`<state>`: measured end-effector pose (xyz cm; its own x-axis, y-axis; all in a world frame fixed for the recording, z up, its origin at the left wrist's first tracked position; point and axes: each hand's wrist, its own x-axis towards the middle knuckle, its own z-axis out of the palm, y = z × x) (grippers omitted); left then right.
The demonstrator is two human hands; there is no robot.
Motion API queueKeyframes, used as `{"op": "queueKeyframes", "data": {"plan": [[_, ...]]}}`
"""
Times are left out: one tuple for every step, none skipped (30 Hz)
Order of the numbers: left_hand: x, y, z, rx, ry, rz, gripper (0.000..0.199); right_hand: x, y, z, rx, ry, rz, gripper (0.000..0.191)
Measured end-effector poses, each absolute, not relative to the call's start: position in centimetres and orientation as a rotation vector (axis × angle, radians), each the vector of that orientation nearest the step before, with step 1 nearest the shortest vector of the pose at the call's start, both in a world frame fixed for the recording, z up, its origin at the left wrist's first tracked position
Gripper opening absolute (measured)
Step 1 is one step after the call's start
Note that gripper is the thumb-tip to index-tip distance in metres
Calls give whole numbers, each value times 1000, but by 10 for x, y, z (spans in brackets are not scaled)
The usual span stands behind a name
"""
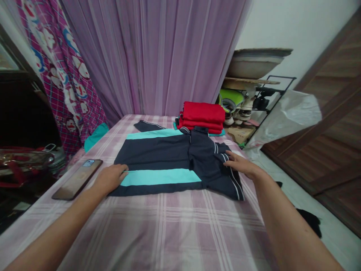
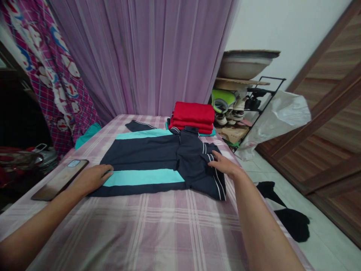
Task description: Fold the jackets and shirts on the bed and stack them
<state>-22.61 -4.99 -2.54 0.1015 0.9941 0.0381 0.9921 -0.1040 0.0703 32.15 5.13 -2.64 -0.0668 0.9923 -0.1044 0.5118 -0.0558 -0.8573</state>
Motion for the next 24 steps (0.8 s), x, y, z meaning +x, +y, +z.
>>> {"op": "queueKeyframes", "data": {"plan": [[-226,-51,-27,2297,2090,132,32,321,59,-20,-1652,-1604,980,63],[-226,-53,-29,2287,2097,155,34,318,68,-13,-1692,-1567,897,59],[-226,-54,-32,2280,2105,190,36,313,78,-7,-1728,-1531,812,54],[-226,-56,-34,2274,2114,233,38,307,90,-2,-1756,-1506,749,50],[-226,-57,-37,2265,2128,280,40,299,103,1,-1785,-1488,716,47],[-226,-58,-39,2250,2143,324,42,291,116,4,-1813,-1476,712,46],[-226,-59,-42,2230,2157,355,44,283,129,4,-1837,-1470,732,46],[-226,-59,-43,2207,2168,370,45,276,141,4,-1856,-1469,763,47],[-227,-59,-44,2183,2178,370,46,269,153,2,-1871,-1471,788,49],[-227,-58,-45,2161,2186,357,46,263,164,-1,-1886,-1472,798,49],[-227,-58,-45,2143,2193,340,46,259,173,-3,-1902,-1472,794,48],[-228,-58,-46,2129,2199,328,45,257,180,-6,-1923,-1473,783,45],[-229,-57,-46,2121,2201,323,44,255,185,-8,-1945,-1474,766,40],[-230,-57,-47,2118,2195,324,43,255,188,-8,-1967,-1478,747,34],[-231,-58,-48,2119,2184,333,43,256,190,-7,-1968,-1480,695,29],[-232,-58,-48,2121,2172,353,44,257,190,-4,-1937,-1473,589,26],[-233,-59,-49,2125,2170,384,45,258,190,0,-1868,-1454,431,27],[-234,-60,-49,2132,2179,422,46,258,189,5,-1766,-1428,244,30],[-235,-60,-48,2140,2201,460,48,257,189,9,-1644,-1401,56,34],[-235,-60,-46,2148,2235,494,48,254,190,13,-1526,-1386,-100,37],[-235,-60,-44,2158,2270,513,48,251,193,15,-1439,-1397,-199,39],[-234,-59,-42,2171,2297,514,48,246,196,15,-1400,-1445,-224,41],[-232,-57,-39,2187,2308,497,48,240,200,12,-1400,-1520,-196,43],[-231,-55,-38,2205,2303,462,48,235,204,8,-1429,-1601,-136,46]]}}
